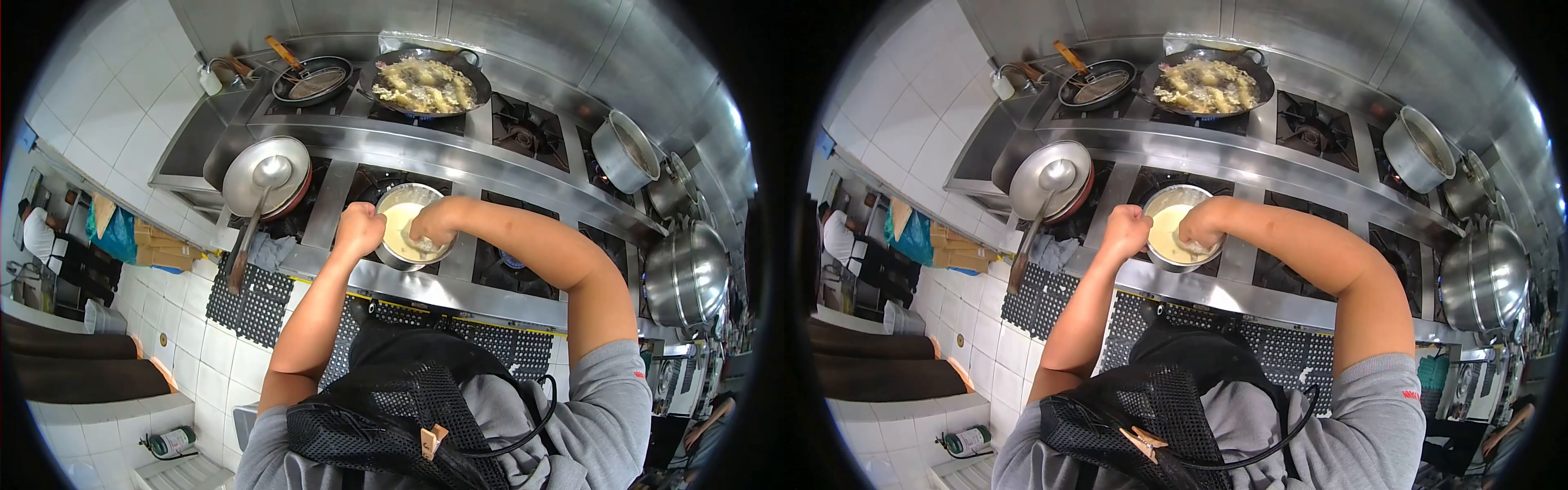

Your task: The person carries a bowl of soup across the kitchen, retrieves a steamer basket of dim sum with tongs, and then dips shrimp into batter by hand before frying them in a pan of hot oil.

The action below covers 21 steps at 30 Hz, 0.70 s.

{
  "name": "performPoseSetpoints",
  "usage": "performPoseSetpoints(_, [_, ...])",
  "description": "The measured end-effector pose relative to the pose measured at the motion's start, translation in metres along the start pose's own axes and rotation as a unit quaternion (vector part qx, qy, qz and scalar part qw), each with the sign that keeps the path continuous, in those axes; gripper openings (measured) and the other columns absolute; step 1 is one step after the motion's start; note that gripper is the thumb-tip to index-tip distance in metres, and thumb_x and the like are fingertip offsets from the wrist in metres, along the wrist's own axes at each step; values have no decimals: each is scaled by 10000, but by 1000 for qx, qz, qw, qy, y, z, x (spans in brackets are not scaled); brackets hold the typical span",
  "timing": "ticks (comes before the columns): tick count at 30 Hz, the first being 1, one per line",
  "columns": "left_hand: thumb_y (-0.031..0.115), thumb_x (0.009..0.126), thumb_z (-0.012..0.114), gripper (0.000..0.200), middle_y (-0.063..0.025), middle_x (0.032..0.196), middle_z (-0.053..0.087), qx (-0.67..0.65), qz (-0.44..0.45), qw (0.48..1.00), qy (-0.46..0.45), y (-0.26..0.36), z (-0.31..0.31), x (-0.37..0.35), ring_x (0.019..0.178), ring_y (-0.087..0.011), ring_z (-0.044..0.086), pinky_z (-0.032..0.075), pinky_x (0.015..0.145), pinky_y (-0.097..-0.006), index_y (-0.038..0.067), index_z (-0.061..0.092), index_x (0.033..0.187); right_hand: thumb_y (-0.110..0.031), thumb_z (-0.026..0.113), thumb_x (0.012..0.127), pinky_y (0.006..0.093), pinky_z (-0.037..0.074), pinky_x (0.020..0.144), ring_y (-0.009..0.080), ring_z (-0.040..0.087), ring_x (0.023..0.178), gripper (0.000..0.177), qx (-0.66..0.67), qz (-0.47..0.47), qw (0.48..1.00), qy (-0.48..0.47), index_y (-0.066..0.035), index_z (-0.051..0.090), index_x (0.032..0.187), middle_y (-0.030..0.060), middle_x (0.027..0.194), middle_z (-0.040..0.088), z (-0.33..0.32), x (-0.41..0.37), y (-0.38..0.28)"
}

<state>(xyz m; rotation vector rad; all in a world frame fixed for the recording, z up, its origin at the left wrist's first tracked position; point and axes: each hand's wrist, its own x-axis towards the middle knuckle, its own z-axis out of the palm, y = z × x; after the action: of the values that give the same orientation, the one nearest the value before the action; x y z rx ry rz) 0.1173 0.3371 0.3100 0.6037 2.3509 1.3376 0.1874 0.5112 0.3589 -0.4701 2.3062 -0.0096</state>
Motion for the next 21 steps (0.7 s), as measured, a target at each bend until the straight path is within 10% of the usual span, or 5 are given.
performPoseSetpoints(21, [159, 734, 593, 253, -246, 621, 567, 12, 16, 999, -32, -15, -12, 74, 592, -387, 574, 457, 607, -455, -37, 507, 598, -67, 608, 735, 444, 516, 742, 366, 661, 859, 296, 80, 42, 985, 146, -82, 692, 1018, 182, 910, 685, -25, 35, 30])
